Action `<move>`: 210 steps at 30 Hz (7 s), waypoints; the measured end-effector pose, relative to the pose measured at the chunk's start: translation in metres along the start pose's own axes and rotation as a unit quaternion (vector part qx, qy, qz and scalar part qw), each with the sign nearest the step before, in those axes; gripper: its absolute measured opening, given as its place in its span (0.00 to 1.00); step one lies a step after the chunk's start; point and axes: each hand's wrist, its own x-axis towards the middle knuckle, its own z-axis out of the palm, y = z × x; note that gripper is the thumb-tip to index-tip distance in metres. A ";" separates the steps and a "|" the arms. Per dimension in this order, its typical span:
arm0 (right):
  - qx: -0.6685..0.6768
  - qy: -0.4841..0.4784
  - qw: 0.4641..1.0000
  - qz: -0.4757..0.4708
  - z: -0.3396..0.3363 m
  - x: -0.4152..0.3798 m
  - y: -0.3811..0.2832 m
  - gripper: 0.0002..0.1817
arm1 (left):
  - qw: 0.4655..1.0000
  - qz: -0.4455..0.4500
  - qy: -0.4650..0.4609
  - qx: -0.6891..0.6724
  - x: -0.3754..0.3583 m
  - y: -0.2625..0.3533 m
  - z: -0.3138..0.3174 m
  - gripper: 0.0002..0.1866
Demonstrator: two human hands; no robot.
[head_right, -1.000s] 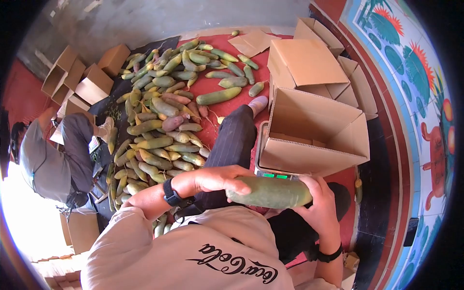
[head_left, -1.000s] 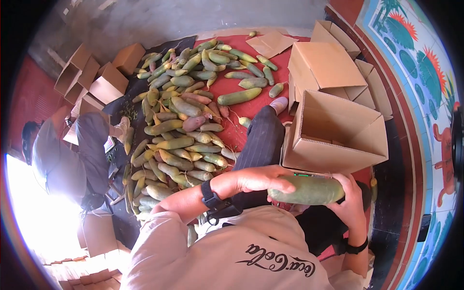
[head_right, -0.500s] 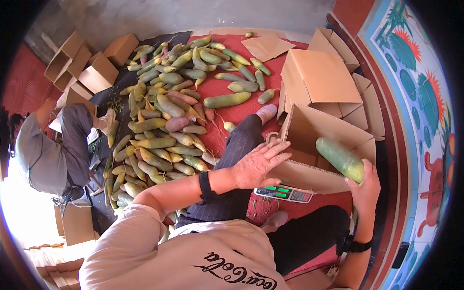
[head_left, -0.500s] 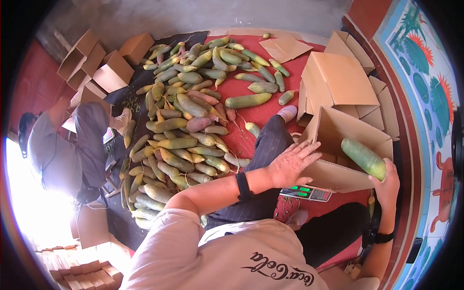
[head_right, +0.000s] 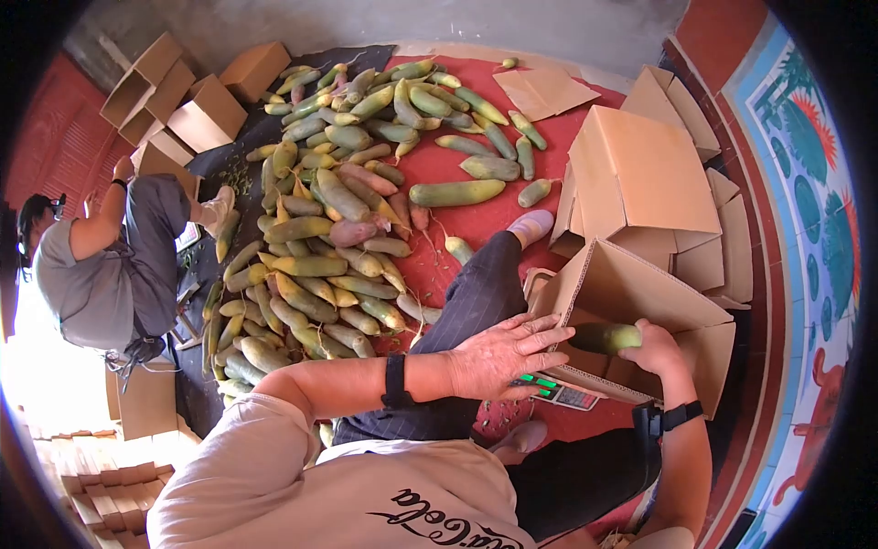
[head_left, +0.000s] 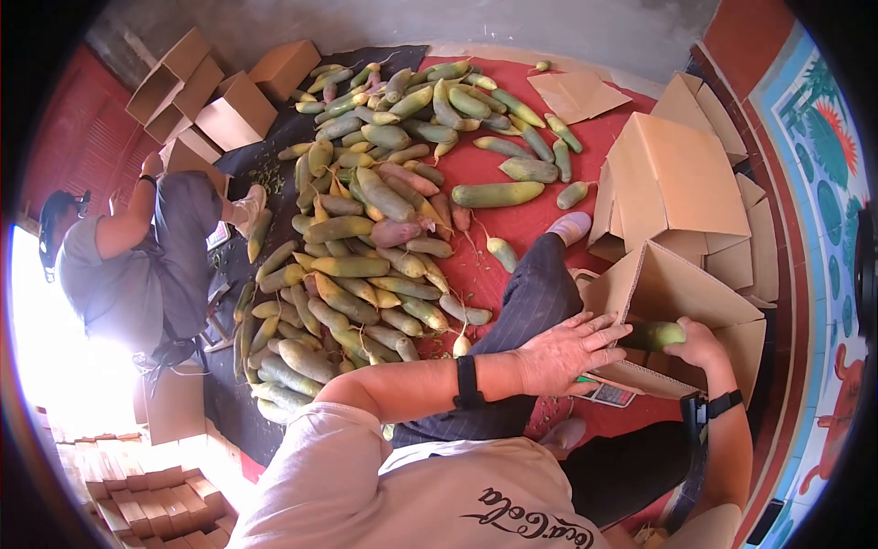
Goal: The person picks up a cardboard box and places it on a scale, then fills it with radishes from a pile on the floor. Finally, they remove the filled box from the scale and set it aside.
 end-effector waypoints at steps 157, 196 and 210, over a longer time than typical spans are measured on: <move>0.026 0.382 0.914 -0.136 0.031 -0.225 -0.036 0.39 | 0.800 -0.292 -0.268 -0.451 -0.011 0.035 -0.063 0.35; 0.049 0.126 0.991 0.014 0.013 -0.038 0.072 0.15 | 0.979 -0.029 0.016 -0.200 0.002 0.005 0.003 0.26; 0.063 0.503 0.861 -0.029 0.052 -0.152 0.026 0.15 | 0.904 -0.217 0.210 -0.302 -0.052 -0.025 -0.041 0.17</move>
